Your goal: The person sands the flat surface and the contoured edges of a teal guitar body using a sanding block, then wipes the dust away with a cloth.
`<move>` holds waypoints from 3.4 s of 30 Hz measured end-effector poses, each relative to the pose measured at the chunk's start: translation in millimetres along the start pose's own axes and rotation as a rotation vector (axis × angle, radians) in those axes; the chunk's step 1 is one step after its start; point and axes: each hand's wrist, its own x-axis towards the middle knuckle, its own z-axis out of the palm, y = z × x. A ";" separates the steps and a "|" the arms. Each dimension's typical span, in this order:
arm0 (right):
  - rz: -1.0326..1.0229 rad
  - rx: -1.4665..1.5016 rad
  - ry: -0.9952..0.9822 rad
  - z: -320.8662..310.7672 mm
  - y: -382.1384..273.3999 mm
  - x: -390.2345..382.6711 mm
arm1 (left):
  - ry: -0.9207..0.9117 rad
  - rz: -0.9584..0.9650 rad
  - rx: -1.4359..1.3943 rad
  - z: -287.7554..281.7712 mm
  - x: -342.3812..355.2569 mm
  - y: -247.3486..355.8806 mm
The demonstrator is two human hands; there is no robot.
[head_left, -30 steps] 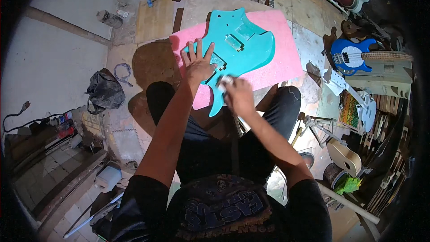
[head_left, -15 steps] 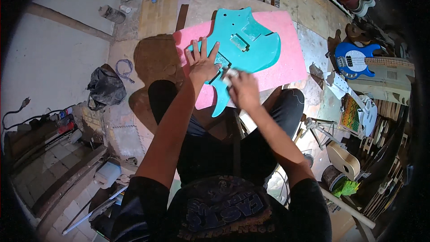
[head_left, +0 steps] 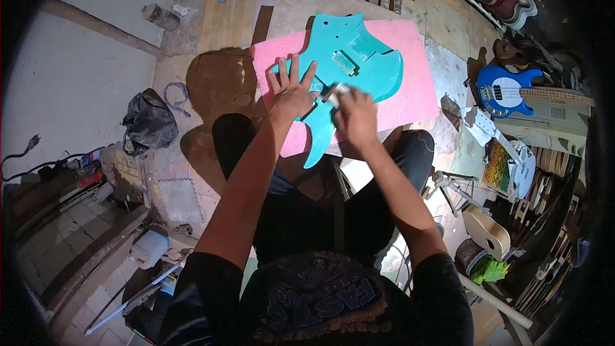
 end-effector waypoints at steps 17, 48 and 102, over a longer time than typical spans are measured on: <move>0.000 -0.017 0.115 -12.4 -2.4 -2.3 | 0.030 0.007 -0.006 -0.1 3.4 2.5; 0.056 -0.024 0.117 35.0 -20.7 -59.4 | 0.415 0.044 0.152 0.6 -7.5 14.6; 0.718 1.641 0.649 -34.3 95.9 -96.4 | 0.119 1.076 0.160 84.0 -106.6 108.7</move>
